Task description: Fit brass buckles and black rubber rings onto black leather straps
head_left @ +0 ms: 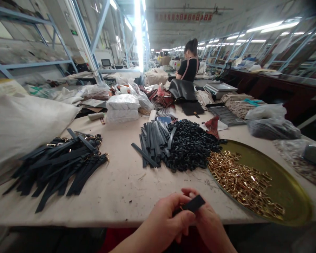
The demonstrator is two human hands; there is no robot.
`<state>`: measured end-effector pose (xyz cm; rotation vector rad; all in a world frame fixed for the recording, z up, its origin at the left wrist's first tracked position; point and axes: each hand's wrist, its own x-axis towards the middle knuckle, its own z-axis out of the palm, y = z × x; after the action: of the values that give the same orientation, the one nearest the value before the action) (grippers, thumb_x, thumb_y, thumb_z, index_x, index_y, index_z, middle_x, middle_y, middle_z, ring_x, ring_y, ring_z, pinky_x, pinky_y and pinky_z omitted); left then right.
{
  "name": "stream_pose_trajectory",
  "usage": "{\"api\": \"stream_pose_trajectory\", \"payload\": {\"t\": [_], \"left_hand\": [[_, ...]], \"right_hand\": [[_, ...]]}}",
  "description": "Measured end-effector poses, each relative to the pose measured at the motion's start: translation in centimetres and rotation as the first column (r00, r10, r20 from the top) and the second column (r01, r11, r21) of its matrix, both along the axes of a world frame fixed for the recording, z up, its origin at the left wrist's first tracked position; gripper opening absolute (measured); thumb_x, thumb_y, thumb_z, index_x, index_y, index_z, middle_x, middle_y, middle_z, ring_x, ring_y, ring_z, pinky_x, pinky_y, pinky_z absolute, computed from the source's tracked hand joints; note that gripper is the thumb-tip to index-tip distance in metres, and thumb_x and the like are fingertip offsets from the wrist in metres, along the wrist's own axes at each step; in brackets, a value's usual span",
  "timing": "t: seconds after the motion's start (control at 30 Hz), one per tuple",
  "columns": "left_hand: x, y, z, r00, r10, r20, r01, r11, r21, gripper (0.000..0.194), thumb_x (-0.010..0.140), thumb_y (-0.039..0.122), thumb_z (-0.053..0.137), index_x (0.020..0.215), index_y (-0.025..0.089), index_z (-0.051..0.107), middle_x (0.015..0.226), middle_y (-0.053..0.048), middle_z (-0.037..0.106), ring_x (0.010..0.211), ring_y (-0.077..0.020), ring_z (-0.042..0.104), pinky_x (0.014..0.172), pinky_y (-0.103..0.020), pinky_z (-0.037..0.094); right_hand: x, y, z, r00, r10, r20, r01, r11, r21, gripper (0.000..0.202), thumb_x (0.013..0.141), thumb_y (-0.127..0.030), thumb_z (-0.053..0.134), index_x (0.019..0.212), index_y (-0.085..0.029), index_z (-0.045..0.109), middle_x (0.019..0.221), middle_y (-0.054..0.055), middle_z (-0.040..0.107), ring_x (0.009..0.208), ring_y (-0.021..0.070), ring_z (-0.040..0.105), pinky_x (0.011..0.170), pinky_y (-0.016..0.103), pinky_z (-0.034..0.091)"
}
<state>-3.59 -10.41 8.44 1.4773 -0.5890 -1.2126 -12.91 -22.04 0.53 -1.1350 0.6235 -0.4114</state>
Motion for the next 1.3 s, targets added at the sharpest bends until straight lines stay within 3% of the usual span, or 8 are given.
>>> {"api": "stream_pose_trajectory", "payload": {"t": [0.17, 0.57, 0.8, 0.9, 1.0, 1.1, 1.2, 1.3], "left_hand": [[0.4, 0.8, -3.8, 0.986, 0.047, 0.16, -0.059, 0.996, 0.071, 0.032, 0.077, 0.024, 0.048, 0.108, 0.015, 0.048, 0.057, 0.006, 0.049, 0.041, -0.0053, 0.04, 0.041, -0.017, 0.032], [0.3, 2.7, -3.6, 0.998, 0.009, 0.066, -0.013, 0.999, 0.05, 0.041, 0.081, 0.021, 0.042, 0.121, 0.014, 0.037, 0.072, 0.001, 0.055, 0.058, -0.009, 0.048, 0.059, -0.023, 0.04], [0.4, 3.0, -4.6, 0.996, 0.008, 0.091, -0.011, 0.999, 0.031, 0.034, 0.082, 0.028, 0.043, 0.114, 0.015, 0.047, 0.069, 0.001, 0.053, 0.056, -0.0086, 0.046, 0.054, -0.021, 0.038], [0.8, 3.1, -5.2, 0.986, 0.028, 0.166, -0.038, 0.998, 0.056, 0.027, 0.082, 0.032, 0.041, 0.099, 0.014, 0.054, 0.065, 0.001, 0.053, 0.054, -0.0088, 0.046, 0.053, -0.021, 0.037], [1.5, 3.2, -6.6, 0.98, 0.097, 0.173, -0.115, 0.988, 0.101, 0.026, 0.081, 0.037, 0.041, 0.086, 0.014, 0.051, 0.058, 0.002, 0.054, 0.046, -0.0078, 0.043, 0.048, -0.02, 0.033], [2.2, 2.9, -8.1, 0.979, 0.171, 0.106, -0.185, 0.972, 0.141, 0.026, 0.077, 0.041, 0.042, 0.079, 0.016, 0.046, 0.052, 0.004, 0.052, 0.04, -0.007, 0.039, 0.043, -0.019, 0.029], [2.6, 2.4, -8.9, 0.971, 0.231, 0.057, -0.238, 0.955, 0.175, 0.029, 0.074, 0.045, 0.042, 0.077, 0.017, 0.043, 0.047, 0.006, 0.049, 0.036, -0.006, 0.036, 0.04, -0.019, 0.025], [2.8, 2.1, -9.0, 0.962, 0.272, 0.031, -0.273, 0.942, 0.193, 0.031, 0.072, 0.048, 0.043, 0.077, 0.017, 0.043, 0.047, 0.007, 0.049, 0.036, -0.0055, 0.036, 0.039, -0.018, 0.024]], "right_hand": [[-0.8, -0.3, 0.4, 0.999, 0.038, -0.028, -0.04, 0.998, -0.056, 0.034, 0.072, -0.049, 0.059, 0.088, -0.02, 0.06, 0.062, -0.002, 0.051, 0.06, 0.0122, 0.046, 0.059, 0.024, 0.04], [0.3, 3.0, 0.0, 0.968, 0.239, -0.082, -0.236, 0.971, 0.04, 0.028, 0.073, -0.046, 0.059, 0.076, -0.02, 0.05, 0.052, -0.005, 0.048, 0.05, 0.012, 0.048, 0.051, 0.024, 0.038], [0.1, 4.2, -0.9, 0.946, 0.285, -0.152, -0.314, 0.923, -0.222, 0.028, 0.082, -0.045, 0.047, 0.078, -0.018, 0.055, 0.061, -0.001, 0.051, 0.059, 0.0139, 0.051, 0.056, 0.026, 0.04], [0.3, 2.6, -0.9, 0.93, 0.292, -0.223, -0.361, 0.838, -0.408, 0.031, 0.083, -0.045, 0.043, 0.076, -0.018, 0.057, 0.065, 0.001, 0.055, 0.063, 0.0156, 0.052, 0.059, 0.027, 0.041], [1.1, -0.8, -1.1, 0.945, 0.092, -0.315, -0.278, 0.735, -0.618, 0.031, 0.083, -0.045, 0.042, 0.078, -0.018, 0.057, 0.066, 0.002, 0.057, 0.064, 0.0172, 0.053, 0.06, 0.028, 0.041], [2.7, -4.4, -1.3, 0.93, -0.123, -0.348, -0.24, 0.514, -0.824, 0.026, 0.084, -0.037, 0.04, 0.086, -0.017, 0.056, 0.077, 0.005, 0.06, 0.073, 0.0192, 0.056, 0.068, 0.03, 0.043], [5.2, -6.1, -1.7, 0.917, -0.162, -0.364, -0.299, 0.322, -0.898, 0.02, 0.083, -0.027, 0.04, 0.092, -0.017, 0.056, 0.09, 0.008, 0.059, 0.08, 0.0211, 0.056, 0.072, 0.032, 0.041], [7.2, -6.3, -2.3, 0.906, -0.173, -0.387, -0.33, 0.284, -0.9, 0.017, 0.081, -0.022, 0.044, 0.087, -0.016, 0.059, 0.088, 0.012, 0.058, 0.078, 0.0243, 0.055, 0.07, 0.035, 0.039]]}}
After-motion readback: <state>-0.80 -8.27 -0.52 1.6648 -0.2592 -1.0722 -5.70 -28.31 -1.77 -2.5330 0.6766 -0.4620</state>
